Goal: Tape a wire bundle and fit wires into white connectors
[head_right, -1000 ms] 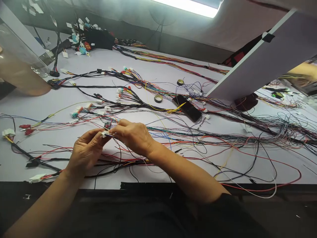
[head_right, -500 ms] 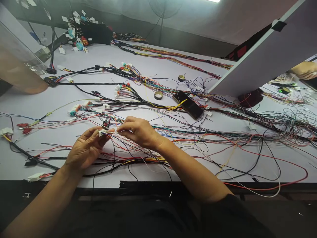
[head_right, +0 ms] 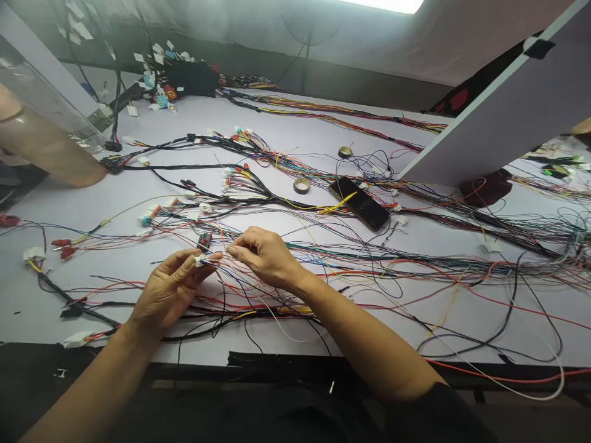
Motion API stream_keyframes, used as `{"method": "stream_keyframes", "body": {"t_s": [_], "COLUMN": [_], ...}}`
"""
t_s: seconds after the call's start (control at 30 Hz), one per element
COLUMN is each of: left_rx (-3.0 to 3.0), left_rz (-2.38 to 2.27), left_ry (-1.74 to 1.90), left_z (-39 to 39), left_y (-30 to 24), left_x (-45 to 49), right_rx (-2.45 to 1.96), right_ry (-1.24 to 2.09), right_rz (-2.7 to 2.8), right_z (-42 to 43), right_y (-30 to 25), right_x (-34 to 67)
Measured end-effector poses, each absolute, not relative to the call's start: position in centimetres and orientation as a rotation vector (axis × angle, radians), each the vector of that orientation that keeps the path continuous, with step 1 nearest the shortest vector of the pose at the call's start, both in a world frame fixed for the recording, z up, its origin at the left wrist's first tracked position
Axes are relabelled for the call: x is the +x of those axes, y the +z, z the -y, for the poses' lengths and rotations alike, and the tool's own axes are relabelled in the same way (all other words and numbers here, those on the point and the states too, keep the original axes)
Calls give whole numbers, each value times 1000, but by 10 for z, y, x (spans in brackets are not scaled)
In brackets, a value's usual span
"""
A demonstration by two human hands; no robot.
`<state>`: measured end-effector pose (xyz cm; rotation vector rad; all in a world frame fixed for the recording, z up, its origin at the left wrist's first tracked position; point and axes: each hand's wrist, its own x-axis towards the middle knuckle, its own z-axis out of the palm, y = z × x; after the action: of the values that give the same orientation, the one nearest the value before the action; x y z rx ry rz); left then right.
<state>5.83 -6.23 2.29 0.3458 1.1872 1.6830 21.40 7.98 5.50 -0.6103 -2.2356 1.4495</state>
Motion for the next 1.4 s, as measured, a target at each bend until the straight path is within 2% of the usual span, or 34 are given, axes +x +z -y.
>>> {"method": "stream_keyframes", "body": {"t_s": [0.43, 0.67, 1.1, 1.4], "left_rx": [125, 251, 388, 457], "left_rz": [-1198, -1310, -1368, -1403], "left_ry": [1777, 1820, 1889, 1912], "left_z": [59, 57, 56, 57], "left_y": [20, 22, 22, 21], "left_x": [51, 55, 62, 66], "right_rx": [-645, -747, -926, -918], "right_ry": [1494, 1387, 1506, 1347], "right_rz": [2217, 2270, 2076, 2122], "right_z": [-60, -54, -46, -32], "right_y": [73, 63, 61, 49], "right_x": [194, 186, 186, 184]}}
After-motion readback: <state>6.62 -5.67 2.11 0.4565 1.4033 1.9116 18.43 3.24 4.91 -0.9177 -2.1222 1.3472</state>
